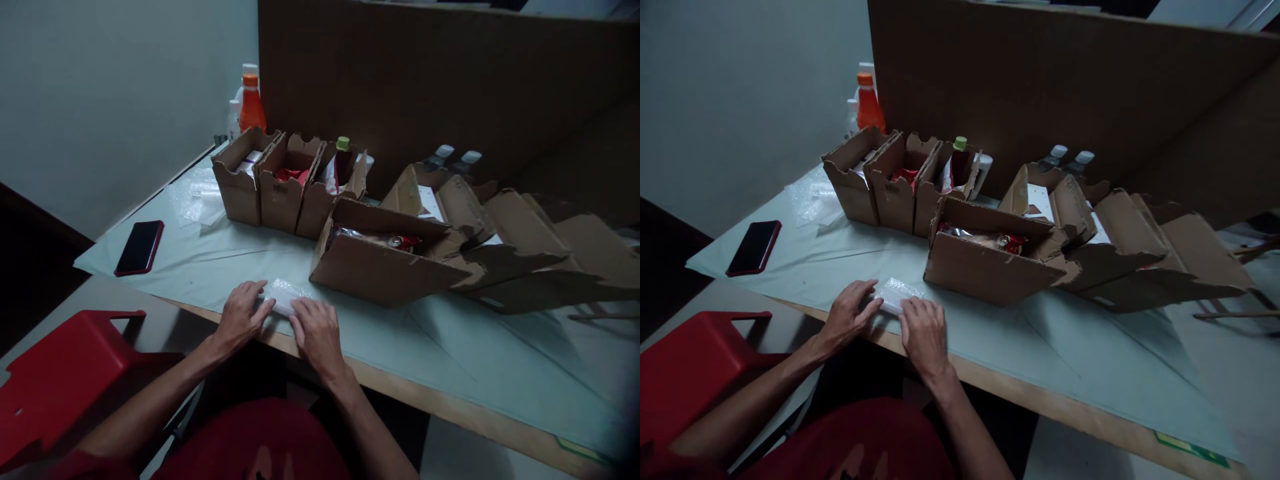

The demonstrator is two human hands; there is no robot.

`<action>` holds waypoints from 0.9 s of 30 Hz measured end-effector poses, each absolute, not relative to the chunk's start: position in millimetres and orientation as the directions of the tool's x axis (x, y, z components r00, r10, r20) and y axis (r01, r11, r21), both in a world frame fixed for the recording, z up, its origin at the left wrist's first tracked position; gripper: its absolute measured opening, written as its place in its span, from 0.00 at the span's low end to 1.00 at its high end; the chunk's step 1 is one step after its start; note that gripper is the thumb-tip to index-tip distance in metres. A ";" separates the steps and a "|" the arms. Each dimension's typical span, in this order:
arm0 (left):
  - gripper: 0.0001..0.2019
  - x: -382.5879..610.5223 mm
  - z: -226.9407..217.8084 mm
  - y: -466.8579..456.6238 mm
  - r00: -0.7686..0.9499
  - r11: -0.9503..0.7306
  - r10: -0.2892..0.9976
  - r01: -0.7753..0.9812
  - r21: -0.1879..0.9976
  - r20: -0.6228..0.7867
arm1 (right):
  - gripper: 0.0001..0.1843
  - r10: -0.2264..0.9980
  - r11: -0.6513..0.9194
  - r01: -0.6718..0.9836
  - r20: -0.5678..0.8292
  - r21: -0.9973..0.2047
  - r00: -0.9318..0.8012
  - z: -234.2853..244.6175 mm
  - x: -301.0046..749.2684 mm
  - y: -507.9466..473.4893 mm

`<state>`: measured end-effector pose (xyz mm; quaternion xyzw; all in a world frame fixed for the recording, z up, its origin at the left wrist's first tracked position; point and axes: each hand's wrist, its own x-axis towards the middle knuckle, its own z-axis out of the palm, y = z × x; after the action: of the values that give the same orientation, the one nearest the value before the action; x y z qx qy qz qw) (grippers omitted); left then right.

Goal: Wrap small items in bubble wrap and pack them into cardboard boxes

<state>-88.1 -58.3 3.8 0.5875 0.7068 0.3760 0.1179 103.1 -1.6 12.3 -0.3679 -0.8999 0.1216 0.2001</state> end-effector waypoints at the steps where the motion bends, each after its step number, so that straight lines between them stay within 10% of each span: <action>1: 0.19 -86.0 7.2 -63.2 -0.333 0.057 0.918 0.650 0.758 0.216 | 0.13 0.750 0.653 0.615 0.264 -0.443 -0.606 10.9 102.9 3.4; 5: 0.21 -72.1 21.2 -77.7 -0.325 0.168 0.942 0.247 0.954 -0.082 | 0.13 0.881 0.382 0.486 0.152 -0.786 -0.447 7.8 105.5 6.3; 9: 0.17 -55.5 28.6 -75.0 -0.141 0.104 0.986 0.076 0.992 -0.093 | 0.14 0.853 0.155 0.256 -0.001 -0.954 -0.521 10.2 113.8 -11.4; 17: 0.11 -32.1 24.4 -77.0 0.107 -0.069 0.994 0.420 0.905 0.027 | 0.43 0.781 0.015 0.214 -0.122 -0.977 -0.612 42.0 168.6 -16.0; 23: 0.10 -16.8 23.3 -61.0 0.213 -0.247 0.963 0.455 0.856 0.165 | 0.11 0.796 0.120 0.425 -0.169 -0.897 -0.581 59.9 192.4 -8.3; 27: 0.26 -24.7 58.5 -19.7 0.085 -0.460 0.841 0.632 0.624 0.534 | 0.07 0.838 0.214 0.512 -0.112 -0.832 -0.534 84.9 216.9 1.7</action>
<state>-24.7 -19.7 58.5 0.7274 0.5062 0.4484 0.1167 216.9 1.7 84.9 -0.4459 -0.7568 0.4406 0.1853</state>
